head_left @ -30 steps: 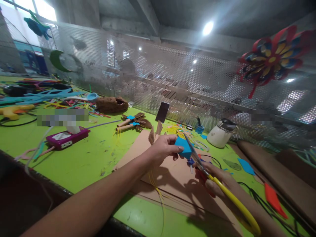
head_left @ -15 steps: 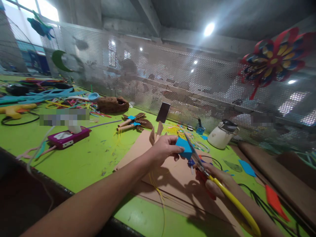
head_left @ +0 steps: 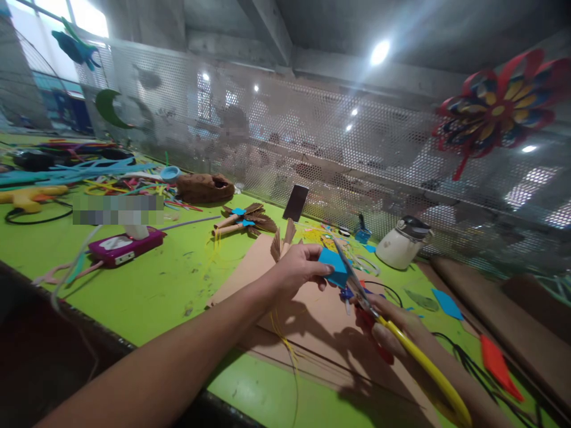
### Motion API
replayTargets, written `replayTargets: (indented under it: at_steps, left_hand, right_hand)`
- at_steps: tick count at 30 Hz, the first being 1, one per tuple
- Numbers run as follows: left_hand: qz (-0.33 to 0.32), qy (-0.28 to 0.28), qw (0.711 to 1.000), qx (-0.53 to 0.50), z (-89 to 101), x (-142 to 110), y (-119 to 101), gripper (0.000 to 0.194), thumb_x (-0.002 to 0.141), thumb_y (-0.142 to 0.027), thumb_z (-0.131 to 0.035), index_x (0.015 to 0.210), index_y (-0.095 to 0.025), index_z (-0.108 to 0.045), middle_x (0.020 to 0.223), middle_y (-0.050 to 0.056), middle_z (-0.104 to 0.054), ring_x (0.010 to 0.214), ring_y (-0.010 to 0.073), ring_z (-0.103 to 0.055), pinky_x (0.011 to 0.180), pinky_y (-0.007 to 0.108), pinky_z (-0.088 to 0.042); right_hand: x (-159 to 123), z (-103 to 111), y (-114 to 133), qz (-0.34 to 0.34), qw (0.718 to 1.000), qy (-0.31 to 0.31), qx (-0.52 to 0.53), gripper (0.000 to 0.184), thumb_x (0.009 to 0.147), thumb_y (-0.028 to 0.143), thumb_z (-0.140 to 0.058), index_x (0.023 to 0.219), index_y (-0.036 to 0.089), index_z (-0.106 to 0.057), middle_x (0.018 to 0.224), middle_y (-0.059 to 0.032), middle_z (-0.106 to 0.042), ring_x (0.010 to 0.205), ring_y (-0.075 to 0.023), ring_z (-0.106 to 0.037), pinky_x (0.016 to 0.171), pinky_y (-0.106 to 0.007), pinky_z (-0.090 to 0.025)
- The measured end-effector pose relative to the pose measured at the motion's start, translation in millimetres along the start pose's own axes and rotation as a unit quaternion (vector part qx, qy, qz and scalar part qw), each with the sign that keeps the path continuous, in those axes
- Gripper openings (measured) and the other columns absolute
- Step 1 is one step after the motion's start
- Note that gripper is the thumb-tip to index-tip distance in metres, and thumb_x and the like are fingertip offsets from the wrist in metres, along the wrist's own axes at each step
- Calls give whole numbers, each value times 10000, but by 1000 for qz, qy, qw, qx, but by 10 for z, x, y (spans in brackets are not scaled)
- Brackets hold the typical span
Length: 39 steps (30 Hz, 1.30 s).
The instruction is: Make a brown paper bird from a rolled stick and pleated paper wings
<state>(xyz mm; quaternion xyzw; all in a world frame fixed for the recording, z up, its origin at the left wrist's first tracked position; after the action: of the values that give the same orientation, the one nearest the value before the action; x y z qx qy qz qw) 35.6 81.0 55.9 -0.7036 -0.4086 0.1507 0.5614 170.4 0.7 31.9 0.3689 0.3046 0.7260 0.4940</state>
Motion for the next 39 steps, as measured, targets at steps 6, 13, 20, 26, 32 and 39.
replayTargets:
  at_steps: [6, 13, 20, 26, 32, 39]
  left_hand:
    - [0, 0, 1000, -1, -3, -2, 1, 167, 600, -193, -663, 681, -98, -552, 622, 44, -600, 550, 123, -568, 469, 226, -402]
    - [-1, 3, 1000, -12, 6, 10, 13, 164, 598, -184, -663, 686, -94, -556, 623, 45, -597, 547, 124, -568, 474, 231, -407]
    - [-2, 5, 1000, -13, 14, 17, 20, 192, 594, -203, -680, 689, -87, -560, 632, 55, -598, 556, 132, -570, 483, 239, -408]
    - [0, 7, 1000, -10, 7, 8, 17, 174, 603, -197, -670, 688, -93, -559, 627, 57, -606, 563, 139, -581, 490, 241, -406]
    - [4, 4, 1000, -6, 7, 7, 20, 182, 601, -205, -674, 683, -96, -554, 629, 54, -602, 565, 137, -581, 492, 242, -405]
    - [9, 4, 1000, -6, 1, -2, 20, 187, 596, -209, -677, 680, -105, -546, 620, 42, -598, 564, 135, -581, 494, 241, -406]
  right_hand:
    - [1, -17, -32, -11, 1000, 11, 6, 495, 797, 546, -505, 1112, 165, -529, 773, -57, -566, 646, -160, -551, 561, -257, -459]
    - [1, -4, 35, -11, 1000, -10, -6, 510, 780, 577, -506, 1077, 167, -562, 728, -47, -562, 604, -161, -549, 547, -265, -464]
    - [-5, 19, 22, -23, 999, -20, -25, 523, 771, 595, -499, 1071, 174, -579, 741, -50, -568, 649, -171, -557, 606, -283, -489]
    - [-16, 2, 15, -24, 1000, -9, -10, 544, 779, 600, -490, 1090, 158, -559, 719, -49, -567, 609, -156, -555, 569, -272, -482]
    - [-9, 26, 22, -16, 1000, -20, -17, 532, 771, 593, -509, 1073, 160, -575, 736, -58, -588, 640, -172, -572, 616, -293, -494]
    - [-14, 41, 8, -21, 999, -26, -26, 529, 774, 577, -515, 1078, 149, -581, 736, -69, -605, 670, -187, -590, 665, -314, -508]
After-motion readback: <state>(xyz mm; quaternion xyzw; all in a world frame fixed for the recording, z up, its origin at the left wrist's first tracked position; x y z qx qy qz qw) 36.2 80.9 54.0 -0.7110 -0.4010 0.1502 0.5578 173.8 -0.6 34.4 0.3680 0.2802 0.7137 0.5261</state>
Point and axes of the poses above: each hand's wrist, its own x-axis towards the middle knuckle, its own z-axis out of the back of the hand, y = z × x, the point moved 8 cm from there along x, towards the middle knuckle
